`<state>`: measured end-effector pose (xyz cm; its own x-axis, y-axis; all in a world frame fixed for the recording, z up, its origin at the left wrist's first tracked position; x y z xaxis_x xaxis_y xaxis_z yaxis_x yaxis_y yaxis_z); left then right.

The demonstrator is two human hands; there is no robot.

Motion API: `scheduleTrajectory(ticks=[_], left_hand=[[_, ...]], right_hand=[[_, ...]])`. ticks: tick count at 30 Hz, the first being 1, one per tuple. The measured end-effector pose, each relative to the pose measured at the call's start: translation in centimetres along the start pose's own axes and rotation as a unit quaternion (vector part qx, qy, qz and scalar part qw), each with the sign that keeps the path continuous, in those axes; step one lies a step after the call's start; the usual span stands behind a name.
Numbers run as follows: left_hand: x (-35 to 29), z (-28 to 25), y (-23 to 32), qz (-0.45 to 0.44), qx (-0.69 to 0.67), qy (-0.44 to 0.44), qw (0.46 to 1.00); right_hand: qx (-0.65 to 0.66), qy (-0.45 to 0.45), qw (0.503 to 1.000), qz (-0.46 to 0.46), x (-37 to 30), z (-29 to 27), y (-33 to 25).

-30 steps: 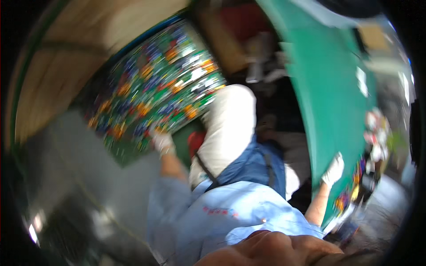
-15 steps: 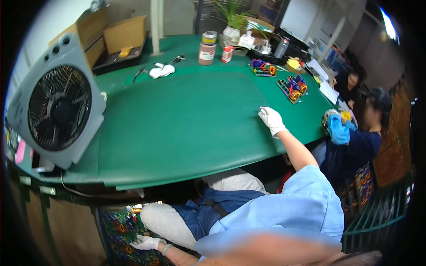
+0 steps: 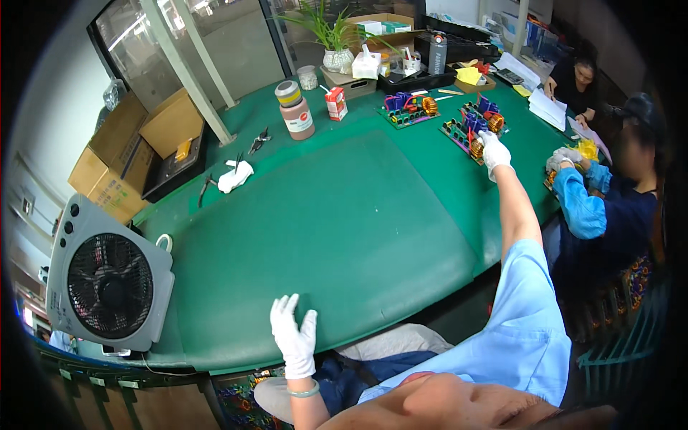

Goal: The person sits at a green workbench and repeatedly picks up green circuit boards. They use a small metal scraper to clean the surface of the boards, flipping them over to treat both sides. The person handles the boards one at a time, wiping them with a cloth and inspecting them before placing them back on the table.

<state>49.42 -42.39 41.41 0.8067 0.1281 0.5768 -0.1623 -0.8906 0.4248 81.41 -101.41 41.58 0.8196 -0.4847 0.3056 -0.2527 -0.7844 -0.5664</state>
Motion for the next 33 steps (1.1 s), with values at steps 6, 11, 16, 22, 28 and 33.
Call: scheduleTrajectory(ticks=[6,11,16,22,28,33], left_hand=[[0.2,1.1,-0.8,0.006,0.028,-0.010,1.000],[0.8,1.5,-0.4,0.005,0.024,-0.015,1.000],[0.3,1.1,-0.3,0.019,0.025,-0.005,1.000],[-0.2,1.2,-0.6,0.039,0.032,-0.006,0.999],[-1.1,0.7,-3.4,-0.125,-0.230,0.065,0.963],[-2.8,-0.8,-6.5,-0.225,-0.471,0.281,0.806]], right_hand=[[-0.316,-0.080,0.936,-0.133,2.3,2.1,-1.6],[-0.269,-0.048,0.961,0.025,1.5,0.8,-3.3],[-0.319,-0.117,0.910,-0.238,-1.9,-2.3,-8.3],[-0.074,-0.165,0.949,-0.260,-9.0,-8.4,-16.1],[0.142,-0.247,0.890,-0.356,-21.9,-11.1,-29.2],[0.128,-0.346,0.792,-0.486,-32.8,-6.0,-37.7]])
Point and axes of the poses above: each hand's wrist, its own x-axis towards the middle knuckle, its own z-axis out of the palm, y = z × x, the point moved 2 cm from there along x, towards the middle knuckle, and after that the axes turned 5 degrees about y, right-handed, at the moved point
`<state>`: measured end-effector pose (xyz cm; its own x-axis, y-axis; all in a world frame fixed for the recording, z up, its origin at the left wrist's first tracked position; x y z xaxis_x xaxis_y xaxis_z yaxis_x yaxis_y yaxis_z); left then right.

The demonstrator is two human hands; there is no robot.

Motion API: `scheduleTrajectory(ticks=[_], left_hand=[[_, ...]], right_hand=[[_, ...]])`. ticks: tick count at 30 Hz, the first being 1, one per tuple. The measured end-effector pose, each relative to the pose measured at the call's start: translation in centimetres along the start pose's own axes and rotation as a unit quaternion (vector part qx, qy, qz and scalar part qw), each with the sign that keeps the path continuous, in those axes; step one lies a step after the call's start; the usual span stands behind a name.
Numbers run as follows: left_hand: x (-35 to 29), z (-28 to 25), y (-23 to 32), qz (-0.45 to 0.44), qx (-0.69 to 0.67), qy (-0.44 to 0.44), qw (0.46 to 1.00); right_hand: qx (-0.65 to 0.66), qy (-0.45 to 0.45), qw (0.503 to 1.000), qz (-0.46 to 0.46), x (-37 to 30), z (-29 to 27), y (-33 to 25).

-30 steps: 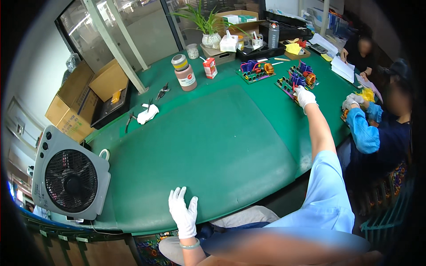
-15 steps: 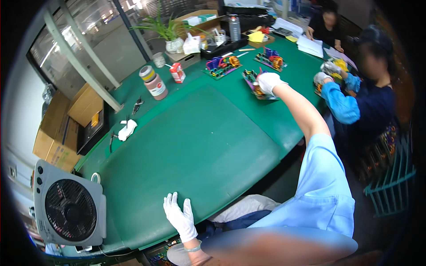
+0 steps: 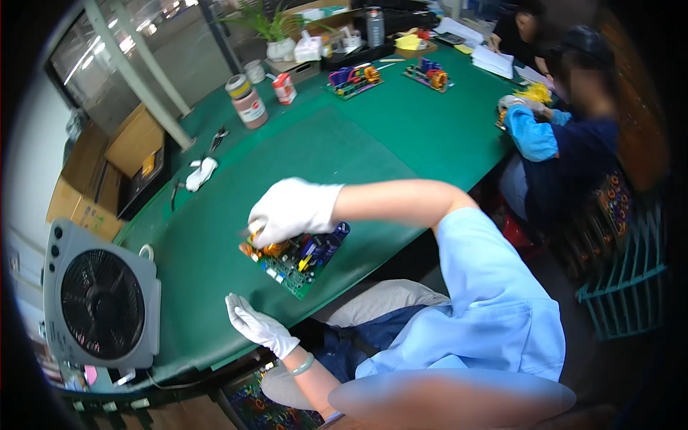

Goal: The person sits at a green workbench and repeatedly picks up green circuit boards. They use a small metal scraper to clean the surface of the boards, flipping them over to treat both sides. The person handles the boards one at a time, wiping them with a cloth and inspecting them before placing them back on the table.

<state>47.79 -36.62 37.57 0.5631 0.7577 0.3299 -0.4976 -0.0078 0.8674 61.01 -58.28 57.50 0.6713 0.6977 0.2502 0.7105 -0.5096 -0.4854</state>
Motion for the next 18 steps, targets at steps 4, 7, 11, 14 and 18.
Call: scheduleTrajectory(ticks=[4,7,11,14,18], left_hand=[[-0.5,0.4,0.0,-0.004,-0.062,0.023,0.998],[-0.1,0.0,0.2,-0.027,-0.078,0.052,0.995],[0.7,-1.2,0.9,-0.030,0.009,0.041,0.999],[0.4,-0.5,0.3,-0.053,-0.005,0.000,0.999],[0.2,-0.2,-0.2,-0.088,0.011,-0.047,0.995]], right_hand=[[-0.148,-0.066,0.985,-0.065,3.6,9.0,-0.5],[-0.145,-0.088,0.984,-0.060,4.9,12.5,-0.6],[0.273,-0.057,0.958,-0.068,4.2,7.6,1.0],[0.319,0.053,0.933,0.159,3.5,4.5,6.5],[0.281,0.008,0.951,0.131,-0.1,7.5,13.4]])
Point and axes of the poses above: each hand's wrist, its own x-axis towards the middle knuckle, its own z-axis out of the palm, y = z × x, the point moved 2 cm from there along x, towards the middle knuckle, and after that the axes turned 5 degrees about y, right-handed, at the moved point
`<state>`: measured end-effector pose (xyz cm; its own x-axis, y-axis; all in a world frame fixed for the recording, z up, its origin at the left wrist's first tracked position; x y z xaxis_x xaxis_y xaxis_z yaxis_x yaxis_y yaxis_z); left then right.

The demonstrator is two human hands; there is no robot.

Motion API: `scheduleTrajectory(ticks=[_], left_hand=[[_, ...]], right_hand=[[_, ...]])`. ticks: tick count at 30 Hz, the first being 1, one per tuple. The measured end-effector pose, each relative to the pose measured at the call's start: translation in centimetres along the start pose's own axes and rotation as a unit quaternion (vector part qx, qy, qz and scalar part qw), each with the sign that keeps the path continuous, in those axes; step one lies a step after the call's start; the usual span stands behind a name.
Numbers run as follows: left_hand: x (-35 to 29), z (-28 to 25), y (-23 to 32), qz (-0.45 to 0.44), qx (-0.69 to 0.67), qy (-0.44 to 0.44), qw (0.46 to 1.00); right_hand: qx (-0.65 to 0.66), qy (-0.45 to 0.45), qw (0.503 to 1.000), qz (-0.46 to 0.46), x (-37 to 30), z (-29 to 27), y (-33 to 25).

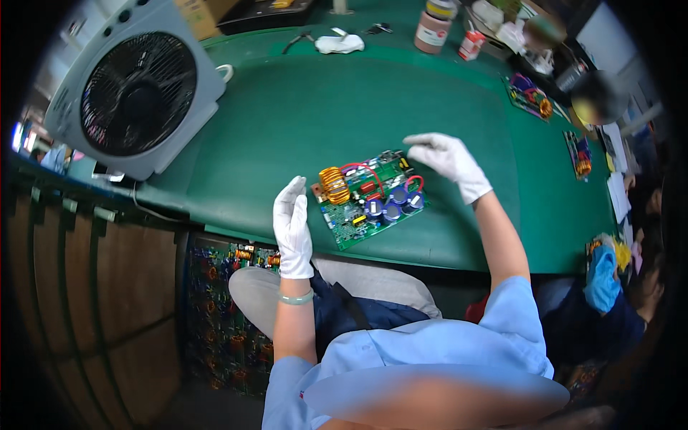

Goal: The person sits at a green workbench and repeatedly picks up green circuit boards. They use a small metal scraper to clean the surface of the boards, flipping them over to treat both sides. The person handles the boards one at a time, wiping them with a cloth and inspecting them before placing them back on the table.

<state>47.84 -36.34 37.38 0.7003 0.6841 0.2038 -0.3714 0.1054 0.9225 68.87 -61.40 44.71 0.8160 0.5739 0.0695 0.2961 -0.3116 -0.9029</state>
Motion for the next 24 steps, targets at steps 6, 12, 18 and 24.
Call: scheduleTrajectory(ticks=[6,12,18,24], left_hand=[[0.4,5.1,3.0,0.092,0.328,-0.145,0.929],[1.9,7.4,1.6,0.085,0.411,-0.139,0.897],[2.6,8.1,1.4,0.096,0.418,-0.190,0.883],[2.6,7.8,1.2,0.071,0.410,-0.183,0.891]], right_hand=[[0.026,0.045,0.998,-0.032,-1.4,3.2,2.7],[0.047,-0.058,0.996,0.040,-3.8,-1.2,-0.6],[-0.026,-0.168,0.975,-0.141,-4.6,-0.2,0.3],[0.000,-0.196,0.977,-0.078,-4.4,-0.7,0.1]])
Point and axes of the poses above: each hand's wrist, its own x-axis towards the middle knuckle, its own z-axis out of the palm, y = z × x, the point moved 2 cm from there along x, towards the middle knuckle, and after that the axes turned 5 degrees about y, right-handed, at the moved point
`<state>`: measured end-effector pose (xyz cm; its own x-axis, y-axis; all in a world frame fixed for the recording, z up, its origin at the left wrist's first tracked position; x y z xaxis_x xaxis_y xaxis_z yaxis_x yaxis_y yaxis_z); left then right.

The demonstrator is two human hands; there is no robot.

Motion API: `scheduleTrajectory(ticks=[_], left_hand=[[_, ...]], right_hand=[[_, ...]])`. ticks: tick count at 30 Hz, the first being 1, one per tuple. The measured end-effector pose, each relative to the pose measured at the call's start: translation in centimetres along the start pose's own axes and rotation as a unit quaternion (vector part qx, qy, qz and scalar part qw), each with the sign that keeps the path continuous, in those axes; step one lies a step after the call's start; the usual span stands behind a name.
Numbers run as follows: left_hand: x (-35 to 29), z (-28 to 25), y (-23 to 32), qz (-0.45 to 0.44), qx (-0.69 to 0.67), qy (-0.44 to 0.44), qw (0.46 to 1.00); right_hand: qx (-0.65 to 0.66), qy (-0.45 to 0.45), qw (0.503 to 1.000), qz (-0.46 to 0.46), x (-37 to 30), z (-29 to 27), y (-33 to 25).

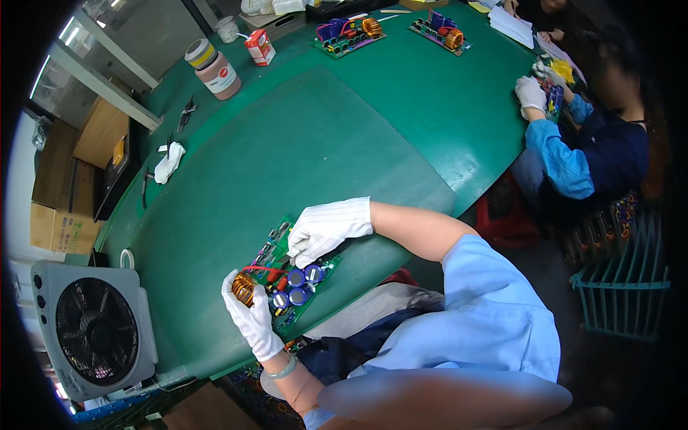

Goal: The person sits at a green workbench and repeatedly picks up green circuit boards. They use a small metal scraper to clean the surface of the boards, flipping them over to treat both sides. The person handles the boards one at a time, wiping them with a cloth and inspecting them before placing them back on the table.

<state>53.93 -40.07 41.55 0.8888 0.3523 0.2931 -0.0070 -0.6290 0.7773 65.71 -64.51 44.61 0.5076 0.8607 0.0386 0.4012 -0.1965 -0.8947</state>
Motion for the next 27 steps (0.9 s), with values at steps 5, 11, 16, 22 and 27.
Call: scheduleTrajectory(ticks=[5,11,16,22,27], left_hand=[[0.1,0.2,-0.3,0.012,-0.010,-0.005,1.000],[0.0,0.1,0.5,0.000,-0.020,-0.019,1.000],[-0.1,0.2,0.5,-0.001,-0.021,-0.006,1.000],[-0.1,0.1,0.8,-0.033,-0.029,-0.020,0.999],[-0.1,0.2,0.3,-0.031,-0.038,-0.023,0.999]], right_hand=[[0.000,0.018,1.000,-0.017,0.0,0.3,0.8],[0.003,-0.005,0.999,-0.041,-0.1,0.1,0.8],[0.041,-0.003,0.999,-0.025,-0.2,0.4,0.8],[0.027,0.008,0.999,-0.039,-0.1,0.4,0.8],[0.029,0.004,0.999,-0.035,-0.2,0.3,0.3]])
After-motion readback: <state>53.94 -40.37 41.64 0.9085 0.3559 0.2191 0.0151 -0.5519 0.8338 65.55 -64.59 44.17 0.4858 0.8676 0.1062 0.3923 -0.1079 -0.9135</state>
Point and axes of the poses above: each hand's wrist, its own x-axis towards the middle knuckle, its own z-axis out of the palm, y = z × x, the point moved 2 cm from there along x, towards the middle knuckle, and after that the axes turned 5 degrees about y, right-handed, at the moved point
